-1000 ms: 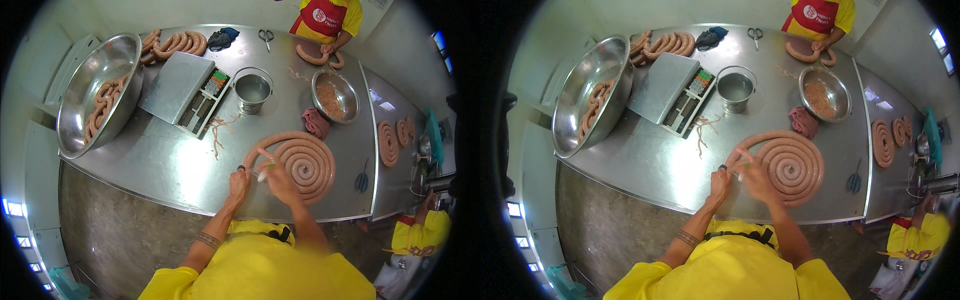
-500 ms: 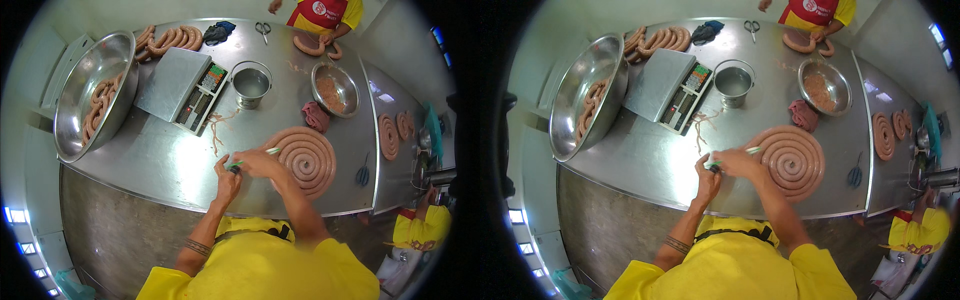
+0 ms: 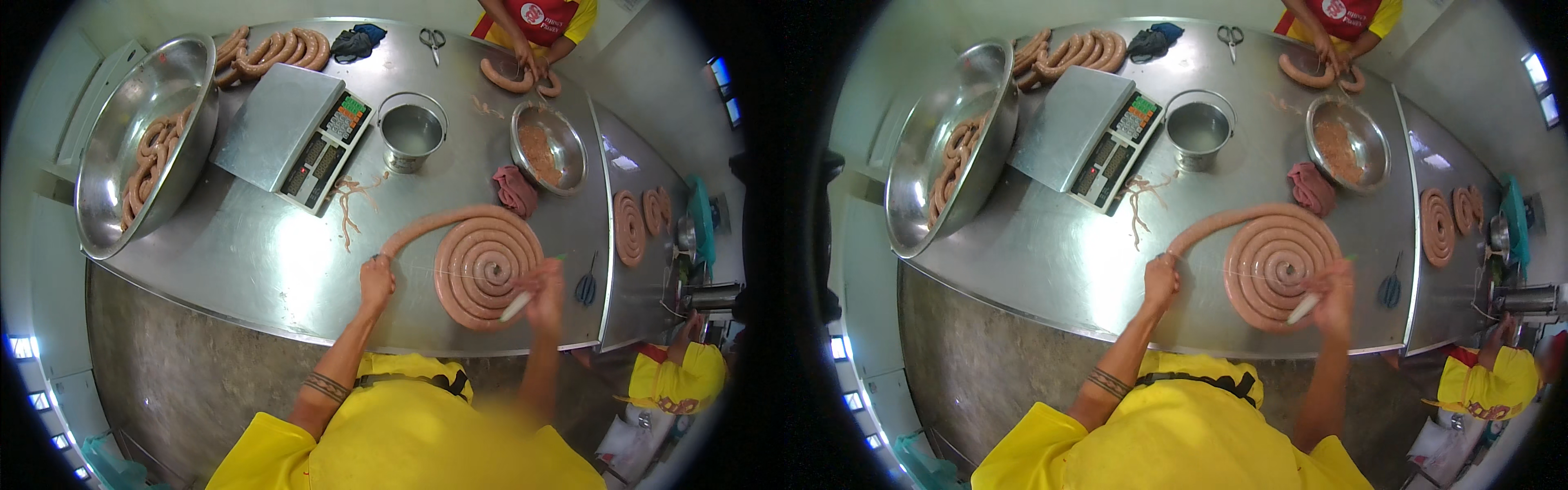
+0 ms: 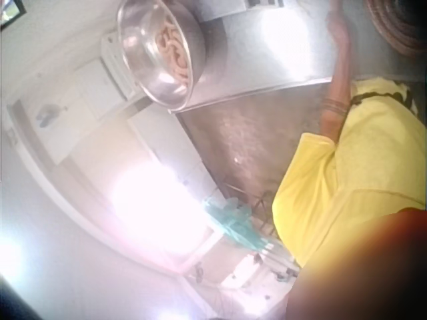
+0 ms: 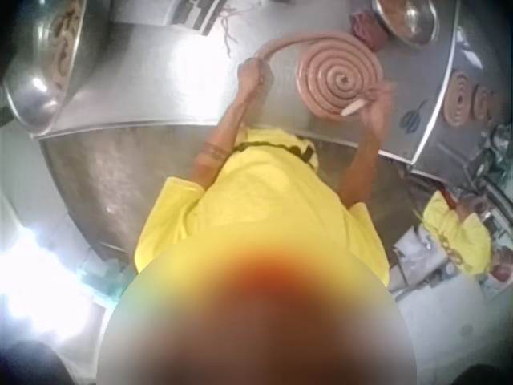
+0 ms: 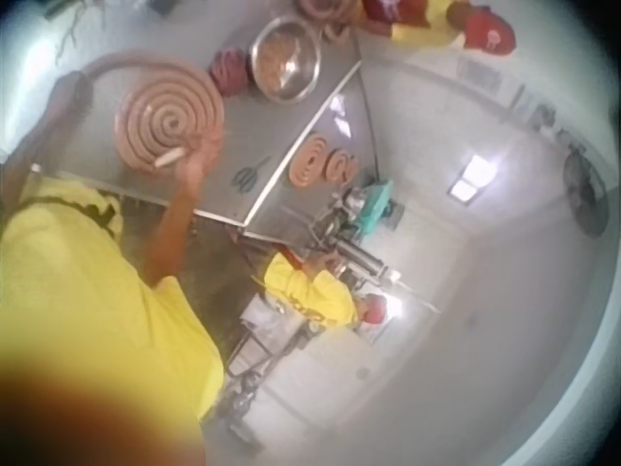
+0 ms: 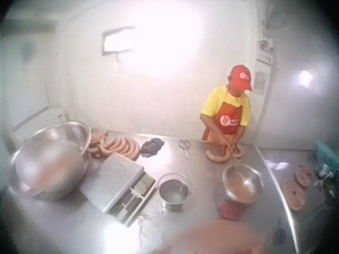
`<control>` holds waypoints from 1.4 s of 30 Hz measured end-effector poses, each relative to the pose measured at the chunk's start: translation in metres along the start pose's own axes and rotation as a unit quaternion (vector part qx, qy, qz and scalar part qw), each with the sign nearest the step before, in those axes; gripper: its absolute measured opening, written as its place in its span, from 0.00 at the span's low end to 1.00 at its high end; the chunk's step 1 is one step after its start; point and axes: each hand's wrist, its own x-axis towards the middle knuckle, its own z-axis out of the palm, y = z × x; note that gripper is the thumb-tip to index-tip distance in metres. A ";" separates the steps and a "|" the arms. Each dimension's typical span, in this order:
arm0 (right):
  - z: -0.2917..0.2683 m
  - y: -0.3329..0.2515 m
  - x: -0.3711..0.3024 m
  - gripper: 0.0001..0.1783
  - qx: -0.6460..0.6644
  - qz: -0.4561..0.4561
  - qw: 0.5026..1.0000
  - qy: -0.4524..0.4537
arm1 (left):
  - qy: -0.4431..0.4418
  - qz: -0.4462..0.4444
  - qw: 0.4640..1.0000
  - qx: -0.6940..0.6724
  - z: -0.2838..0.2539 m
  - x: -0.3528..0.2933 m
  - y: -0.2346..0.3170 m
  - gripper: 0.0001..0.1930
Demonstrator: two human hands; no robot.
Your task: The person coils a long sausage into a spiral on a stainless steel table, ties the ends with string, and uses a green tool to prick the casing. The person also weighs the sausage on a digital scale and wipes the table with a cloth.
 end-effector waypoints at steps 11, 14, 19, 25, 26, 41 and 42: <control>-0.109 0.049 0.055 0.19 -0.343 -0.008 0.925 -0.161 | 0.003 0.000 0.996 0.094 -0.012 0.001 0.002 0.11; -0.065 0.108 0.064 0.23 -0.390 0.019 0.914 -0.113 | -0.013 -0.123 0.983 -0.136 -0.026 -0.002 0.009 0.09; 0.094 0.080 0.107 0.16 -0.451 -0.178 0.800 -0.354 | 0.061 0.232 0.968 0.074 -0.055 -0.018 0.029 0.10; 0.131 0.049 0.080 0.10 -0.408 -0.159 0.768 -0.468 | -0.004 0.109 0.991 -0.072 -0.048 -0.012 0.021 0.07; 0.125 0.055 0.073 0.10 -0.369 -0.174 0.824 -0.393 | -0.038 0.019 0.988 -0.148 -0.041 -0.011 0.018 0.08; 0.020 0.076 0.044 0.18 -0.393 -0.115 0.905 -0.113 | 0.010 0.091 0.996 0.012 -0.033 -0.003 0.011 0.14; 0.042 0.080 0.057 0.19 -0.375 -0.097 0.914 -0.119 | 0.006 0.106 0.994 0.004 -0.041 -0.006 0.016 0.16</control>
